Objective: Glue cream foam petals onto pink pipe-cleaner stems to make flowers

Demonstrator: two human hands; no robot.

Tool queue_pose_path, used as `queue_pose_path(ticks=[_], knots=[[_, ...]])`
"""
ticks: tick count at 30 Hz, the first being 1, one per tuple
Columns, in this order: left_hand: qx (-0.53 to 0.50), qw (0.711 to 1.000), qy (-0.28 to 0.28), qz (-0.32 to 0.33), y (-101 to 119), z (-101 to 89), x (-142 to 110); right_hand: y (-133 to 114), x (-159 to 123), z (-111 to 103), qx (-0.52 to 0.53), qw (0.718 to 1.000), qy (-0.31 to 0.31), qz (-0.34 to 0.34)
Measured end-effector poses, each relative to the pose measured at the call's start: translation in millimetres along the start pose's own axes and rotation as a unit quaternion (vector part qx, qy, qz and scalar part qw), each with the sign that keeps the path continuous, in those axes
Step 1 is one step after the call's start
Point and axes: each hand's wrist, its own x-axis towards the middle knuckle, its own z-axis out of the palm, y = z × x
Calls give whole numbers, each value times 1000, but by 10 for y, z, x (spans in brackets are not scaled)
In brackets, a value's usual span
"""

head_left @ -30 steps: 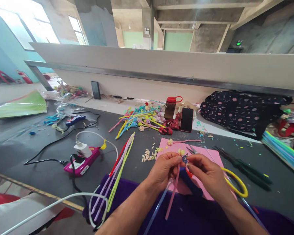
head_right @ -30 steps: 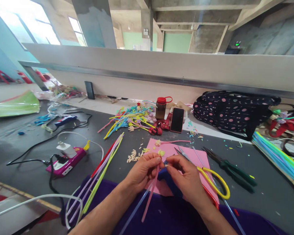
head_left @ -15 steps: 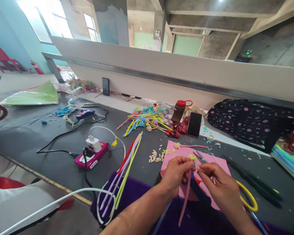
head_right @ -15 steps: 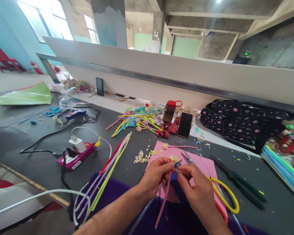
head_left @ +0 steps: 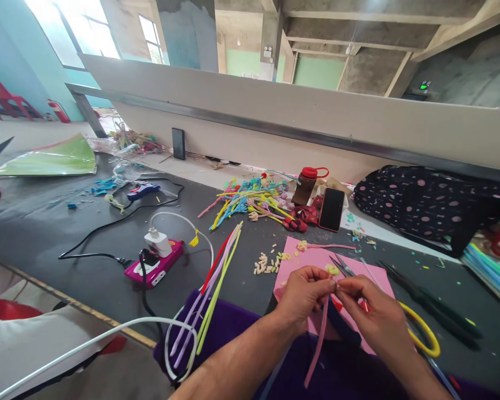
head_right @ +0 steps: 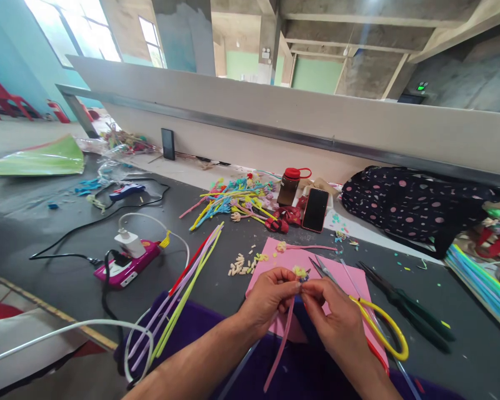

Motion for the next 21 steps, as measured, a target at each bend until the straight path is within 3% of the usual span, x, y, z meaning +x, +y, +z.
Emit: queue_pose_path(ticks=[10,21], knots=[[-15,1000,13,4,38,24,-27,55,-8,18,-5,1000,1,-20],[-96,995,28,30,187,-48,-17,65,0,38,13,1000,13,14]])
